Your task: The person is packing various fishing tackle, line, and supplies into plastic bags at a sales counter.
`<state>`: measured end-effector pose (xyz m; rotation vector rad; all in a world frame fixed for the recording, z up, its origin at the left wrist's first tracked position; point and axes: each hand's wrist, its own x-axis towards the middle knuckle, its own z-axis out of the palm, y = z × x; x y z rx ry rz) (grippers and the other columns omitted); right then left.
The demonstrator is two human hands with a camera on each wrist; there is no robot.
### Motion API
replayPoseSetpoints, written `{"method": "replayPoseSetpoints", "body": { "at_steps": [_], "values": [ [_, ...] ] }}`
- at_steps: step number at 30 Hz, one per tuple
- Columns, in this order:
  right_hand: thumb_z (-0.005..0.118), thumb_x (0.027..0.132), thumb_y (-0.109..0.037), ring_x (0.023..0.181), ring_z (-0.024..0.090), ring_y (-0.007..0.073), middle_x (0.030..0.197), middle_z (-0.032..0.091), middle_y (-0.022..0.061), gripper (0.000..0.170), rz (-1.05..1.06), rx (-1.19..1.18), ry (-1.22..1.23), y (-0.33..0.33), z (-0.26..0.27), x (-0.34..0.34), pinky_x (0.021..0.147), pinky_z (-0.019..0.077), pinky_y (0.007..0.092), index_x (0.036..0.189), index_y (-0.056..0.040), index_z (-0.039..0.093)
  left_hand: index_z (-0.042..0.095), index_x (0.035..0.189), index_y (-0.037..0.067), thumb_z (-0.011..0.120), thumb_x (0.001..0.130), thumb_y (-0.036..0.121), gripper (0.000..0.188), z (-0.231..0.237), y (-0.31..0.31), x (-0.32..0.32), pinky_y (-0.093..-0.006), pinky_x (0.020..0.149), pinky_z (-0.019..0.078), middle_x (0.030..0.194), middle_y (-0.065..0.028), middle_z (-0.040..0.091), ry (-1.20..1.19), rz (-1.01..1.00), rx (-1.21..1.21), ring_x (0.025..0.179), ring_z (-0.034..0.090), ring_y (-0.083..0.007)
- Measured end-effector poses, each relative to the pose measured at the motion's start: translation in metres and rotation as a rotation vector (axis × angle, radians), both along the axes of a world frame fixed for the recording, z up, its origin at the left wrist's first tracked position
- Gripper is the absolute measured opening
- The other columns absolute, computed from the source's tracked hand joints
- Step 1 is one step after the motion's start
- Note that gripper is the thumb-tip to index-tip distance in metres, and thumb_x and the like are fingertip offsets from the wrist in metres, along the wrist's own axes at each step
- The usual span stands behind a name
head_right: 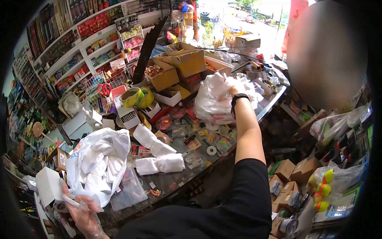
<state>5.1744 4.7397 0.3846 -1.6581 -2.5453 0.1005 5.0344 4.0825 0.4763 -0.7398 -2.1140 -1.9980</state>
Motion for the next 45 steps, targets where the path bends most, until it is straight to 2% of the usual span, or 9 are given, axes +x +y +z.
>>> {"method": "replayPoseSetpoints", "body": {
  "at_steps": [1,10,13,22,27,32,37,41,45],
  "values": [
    [0.078,0.06,-0.041,0.112,0.054,0.035,0.115,0.06,0.0181,0.073,0.014,-0.02,-0.001,0.001,0.001,0.0,0.096,0.0429,0.0401,0.12,-0.008,0.053,0.011,0.145,-0.004,0.071,0.076,0.022,0.094,-0.001,0.002,-0.002,-0.0242,0.051,0.0438,0.074,-0.0062,0.055,-0.176,-0.111,0.186,0.051,0.05,-0.012],
    [0.072,0.066,-0.047,0.113,0.055,0.0328,0.115,0.062,0.0146,0.059,-0.016,0.02,-0.042,0.001,0.024,-0.013,0.097,0.0418,0.0388,0.112,-0.011,0.063,0.012,0.145,-0.004,0.067,0.08,0.023,0.089,-0.007,-0.001,0.0,-0.0234,0.051,0.0415,0.074,-0.0053,0.055,-0.119,-0.088,0.18,0.05,0.048,-0.0107],
    [0.07,0.068,-0.038,0.1,0.063,0.0275,0.103,0.067,0.0128,0.048,0.103,0.326,-0.26,-0.07,0.069,-0.011,0.086,0.0491,0.0381,0.105,-0.0089,0.064,0.013,0.145,-0.004,0.067,0.08,0.023,0.089,-0.001,-0.002,0.003,-0.0228,0.052,0.0414,0.073,-0.0051,0.055,-0.121,-0.059,0.168,0.051,0.049,-0.0107],
    [0.062,0.077,-0.034,0.099,0.062,0.0255,0.107,0.065,0.0116,0.042,0.373,-0.06,1.21,-0.088,0.145,0.004,0.085,0.0485,0.0358,0.11,-0.009,0.063,0.007,0.145,-0.004,0.072,0.079,0.017,0.096,-0.013,-0.029,-0.022,-0.0282,0.053,0.0485,0.078,-0.0104,0.059,-0.205,-0.234,0.295,0.052,0.054,-0.0142],
    [0.062,0.078,-0.038,0.095,0.062,0.0246,0.104,0.065,0.0113,0.044,1.012,-0.389,0.856,-0.269,0.179,-0.034,0.083,0.0488,0.0349,0.11,-0.0083,0.063,0.0,0.147,0.003,0.073,0.077,0.01,0.101,-0.01,-0.042,-0.031,-0.031,0.057,0.0512,0.085,-0.0149,0.062,-0.282,-0.415,0.393,0.061,0.059,-0.0187],
    [0.061,0.079,-0.043,0.092,0.062,0.0238,0.101,0.066,0.011,0.047,1.801,-0.847,0.285,-0.378,0.101,-0.148,0.081,0.0491,0.034,0.111,-0.0076,0.063,-0.004,0.147,0.005,0.071,0.075,0.001,0.104,-0.004,-0.045,-0.021,-0.0314,0.069,0.0532,0.09,-0.0166,0.062,-0.344,-0.592,0.334,0.073,0.061,-0.0191],
    [0.061,0.08,-0.047,0.089,0.062,0.0229,0.098,0.066,0.0107,0.051,1.372,-1.553,0.379,-0.446,0.003,-0.273,0.079,0.0494,0.0331,0.111,-0.0069,0.064,-0.006,0.147,0.003,0.067,0.077,0.001,0.101,-0.004,-0.054,-0.011,-0.0315,0.082,0.048,0.1,-0.017,0.06,-0.334,-0.818,0.142,0.085,0.059,-0.0177],
    [0.06,0.081,-0.05,0.087,0.062,0.0222,0.096,0.067,0.0105,0.054,0.934,-1.425,0.755,-0.502,-0.031,-0.33,0.077,0.0497,0.0324,0.112,-0.0064,0.064,-0.003,0.147,0.003,0.072,0.078,0.012,0.103,-0.011,-0.04,-0.006,-0.0314,0.064,0.0523,0.092,-0.0184,0.06,-0.353,-0.717,0.135,0.068,0.06,-0.0198],
    [0.06,0.082,-0.054,0.084,0.062,0.0215,0.094,0.067,0.0103,0.057,1.007,-1.168,0.647,-0.5,-0.025,-0.323,0.076,0.0499,0.0317,0.112,-0.0058,0.064,0.005,0.146,-0.001,0.068,0.077,0.017,0.095,-0.001,-0.035,0.001,-0.0252,0.06,0.0467,0.085,-0.0108,0.057,-0.291,-0.527,0.125,0.062,0.055,-0.0145]
  ]
}}
